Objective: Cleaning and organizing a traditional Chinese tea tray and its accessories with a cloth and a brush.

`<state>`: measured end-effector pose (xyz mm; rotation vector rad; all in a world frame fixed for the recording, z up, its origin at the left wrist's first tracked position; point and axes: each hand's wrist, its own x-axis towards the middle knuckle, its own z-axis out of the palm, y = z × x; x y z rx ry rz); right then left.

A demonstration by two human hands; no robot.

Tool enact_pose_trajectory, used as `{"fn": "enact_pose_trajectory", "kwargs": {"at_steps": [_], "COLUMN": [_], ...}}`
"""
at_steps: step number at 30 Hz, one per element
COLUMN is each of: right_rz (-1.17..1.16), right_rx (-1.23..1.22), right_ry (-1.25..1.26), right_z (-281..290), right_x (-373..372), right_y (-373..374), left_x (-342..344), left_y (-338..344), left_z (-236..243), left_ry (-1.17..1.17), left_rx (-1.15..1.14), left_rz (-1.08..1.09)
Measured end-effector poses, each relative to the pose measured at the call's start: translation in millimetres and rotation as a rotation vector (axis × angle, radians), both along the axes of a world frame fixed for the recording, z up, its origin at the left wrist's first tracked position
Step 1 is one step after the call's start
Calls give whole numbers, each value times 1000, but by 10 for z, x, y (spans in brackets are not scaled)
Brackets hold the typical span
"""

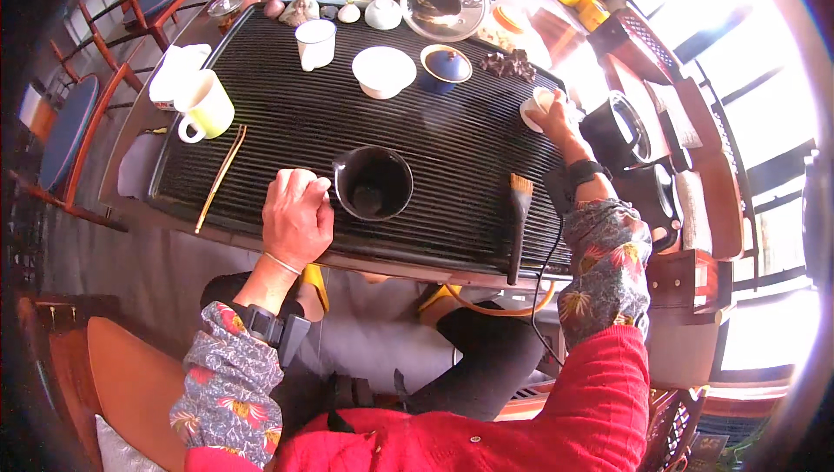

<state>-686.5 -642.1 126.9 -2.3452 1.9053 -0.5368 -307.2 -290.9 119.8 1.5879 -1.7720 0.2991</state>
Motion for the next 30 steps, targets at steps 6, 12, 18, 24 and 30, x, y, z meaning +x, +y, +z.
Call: {"fn": "enact_pose_trajectory", "kwargs": {"at_steps": [6, 12, 18, 24, 30], "right_rz": [-50, 160, 550, 486, 501], "right_rx": [-58, -81, 0, 51, 76], "right_ry": [56, 191, 16, -57, -92], "right_z": [-9, 746, 744, 653, 596], "right_x": [-287, 654, 1366, 1871, 1867], "right_y": [-209, 502, 421, 339, 272], "left_x": [-81, 25, -7, 8, -15], "left_y": [-103, 26, -38, 12, -29], "left_z": [-13, 5, -21, -12, -17], "left_ry": [25, -3, 6, 36, 38], "left_rx": [-25, 0, -28, -18, -26], "left_rz": [-40, 14, 7, -5, -7]}}
